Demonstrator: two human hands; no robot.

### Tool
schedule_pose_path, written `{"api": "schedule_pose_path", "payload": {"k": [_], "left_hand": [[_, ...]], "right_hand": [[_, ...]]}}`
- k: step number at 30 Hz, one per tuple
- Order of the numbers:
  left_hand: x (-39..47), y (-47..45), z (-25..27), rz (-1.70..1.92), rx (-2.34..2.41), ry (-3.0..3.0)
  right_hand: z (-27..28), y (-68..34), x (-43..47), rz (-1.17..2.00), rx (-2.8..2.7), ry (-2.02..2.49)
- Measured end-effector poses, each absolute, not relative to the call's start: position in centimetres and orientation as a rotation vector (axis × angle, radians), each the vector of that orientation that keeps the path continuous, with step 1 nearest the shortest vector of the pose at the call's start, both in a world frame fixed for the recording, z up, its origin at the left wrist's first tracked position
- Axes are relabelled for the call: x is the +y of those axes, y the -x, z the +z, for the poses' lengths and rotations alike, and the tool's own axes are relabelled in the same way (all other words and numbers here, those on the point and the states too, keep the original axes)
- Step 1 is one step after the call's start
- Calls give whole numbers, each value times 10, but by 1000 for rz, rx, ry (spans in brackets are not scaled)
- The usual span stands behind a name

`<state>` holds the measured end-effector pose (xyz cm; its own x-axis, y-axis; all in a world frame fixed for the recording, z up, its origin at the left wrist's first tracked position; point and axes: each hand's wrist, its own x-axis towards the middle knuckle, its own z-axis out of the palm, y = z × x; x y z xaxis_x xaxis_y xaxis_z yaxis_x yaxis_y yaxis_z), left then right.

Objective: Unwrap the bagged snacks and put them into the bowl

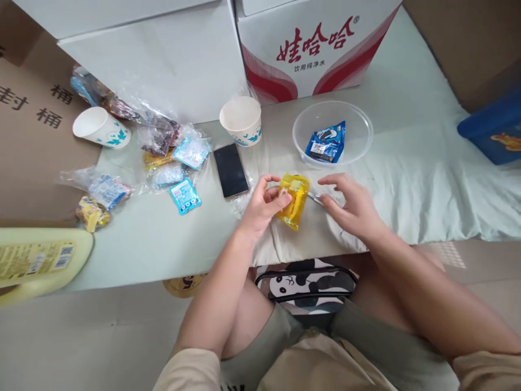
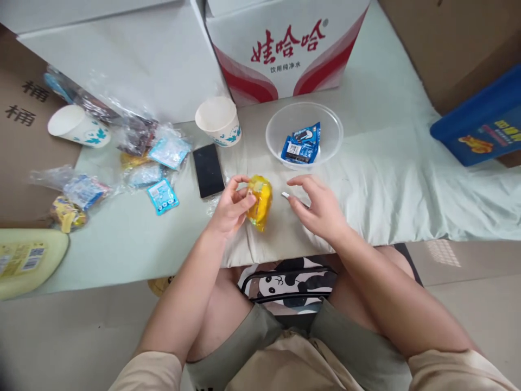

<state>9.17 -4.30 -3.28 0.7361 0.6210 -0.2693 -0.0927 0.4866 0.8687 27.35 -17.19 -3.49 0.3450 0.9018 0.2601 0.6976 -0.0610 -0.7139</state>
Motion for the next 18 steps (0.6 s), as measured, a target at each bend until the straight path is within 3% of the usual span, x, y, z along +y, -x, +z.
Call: {"api": "schedule_pose_path", "payload": {"k": [5, 14, 18], "left_hand": [[-32, -96, -36, 697, 688, -910], [-24, -86, -38, 751, 685, -857], [-23, -82, -38, 763, 704, -916]], "right_hand": [[-57, -300, -183, 162, -1547, 2152], [-62, -291, -185, 173, -1674, 2126], [-47, -279, -180, 382, -1529, 2008]]}}
